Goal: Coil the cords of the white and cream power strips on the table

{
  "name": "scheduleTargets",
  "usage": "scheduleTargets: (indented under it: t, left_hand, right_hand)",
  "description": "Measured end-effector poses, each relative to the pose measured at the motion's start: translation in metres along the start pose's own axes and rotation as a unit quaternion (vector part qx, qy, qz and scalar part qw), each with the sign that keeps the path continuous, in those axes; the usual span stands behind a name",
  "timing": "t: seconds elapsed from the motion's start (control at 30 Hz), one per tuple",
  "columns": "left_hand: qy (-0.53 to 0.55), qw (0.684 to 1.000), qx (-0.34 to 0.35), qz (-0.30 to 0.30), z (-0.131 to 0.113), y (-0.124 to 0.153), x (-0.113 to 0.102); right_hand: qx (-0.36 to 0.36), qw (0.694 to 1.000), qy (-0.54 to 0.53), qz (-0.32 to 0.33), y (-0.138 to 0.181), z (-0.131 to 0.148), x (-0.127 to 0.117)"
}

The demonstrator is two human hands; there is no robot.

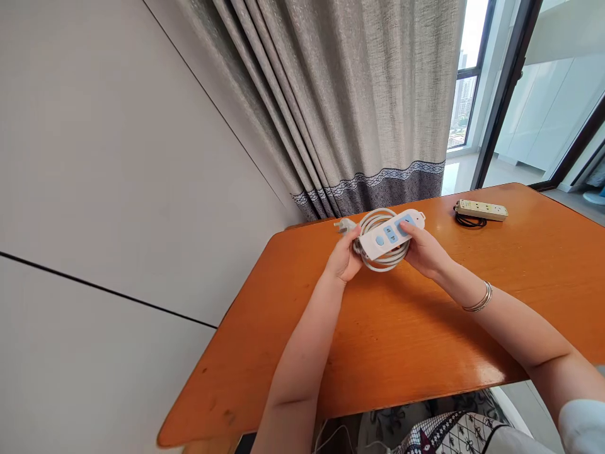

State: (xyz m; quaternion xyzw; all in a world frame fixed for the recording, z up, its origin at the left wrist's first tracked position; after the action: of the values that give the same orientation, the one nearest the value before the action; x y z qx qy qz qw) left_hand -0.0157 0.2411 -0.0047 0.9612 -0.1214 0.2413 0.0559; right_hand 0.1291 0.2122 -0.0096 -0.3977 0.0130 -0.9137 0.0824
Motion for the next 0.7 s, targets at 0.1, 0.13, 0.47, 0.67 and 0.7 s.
scheduleTargets:
  t: [0.1,0.13,0.47,0.67,0.7]
  left_hand:
    - [0.046,0.999,-0.004,0.013,0.003,0.004,0.009]
    - [0.059,0.998,0.0,0.022,0.005,0.006,0.014]
    - [0.03,0.993,0.086,0.075,0.014,0.024,0.035]
    - [-0.055,0.99,0.126,0.043,0.014,0.017,0.021]
    - [-0.073,0.987,0.136,0.038,0.013,0.014,0.017]
  right_hand:
    - [-0.067,0.996,-0.042,-0.033,-0.002,0.006,-0.003]
    - [-0.092,0.993,-0.054,-0.048,-0.002,0.008,-0.005]
    - [-0.152,0.984,-0.057,-0.07,0.01,0.001,0.006]
    - [-0.113,0.992,-0.049,-0.037,0.009,0.0,0.006]
    - [-0.109,0.993,-0.043,-0.03,0.009,0.0,0.005]
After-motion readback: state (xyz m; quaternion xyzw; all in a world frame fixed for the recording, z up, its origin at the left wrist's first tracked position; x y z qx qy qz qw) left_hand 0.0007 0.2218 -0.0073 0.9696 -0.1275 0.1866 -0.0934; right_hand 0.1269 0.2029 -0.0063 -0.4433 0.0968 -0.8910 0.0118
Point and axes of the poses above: each hand's wrist, its own y-axis away from the middle knuckle, its own x-axis out of the palm, z = x × y, the point moved 5 cm from there along -y, towards the middle knuckle, and after that the axes turned 5 degrees about -y, right-handed, at the moved point
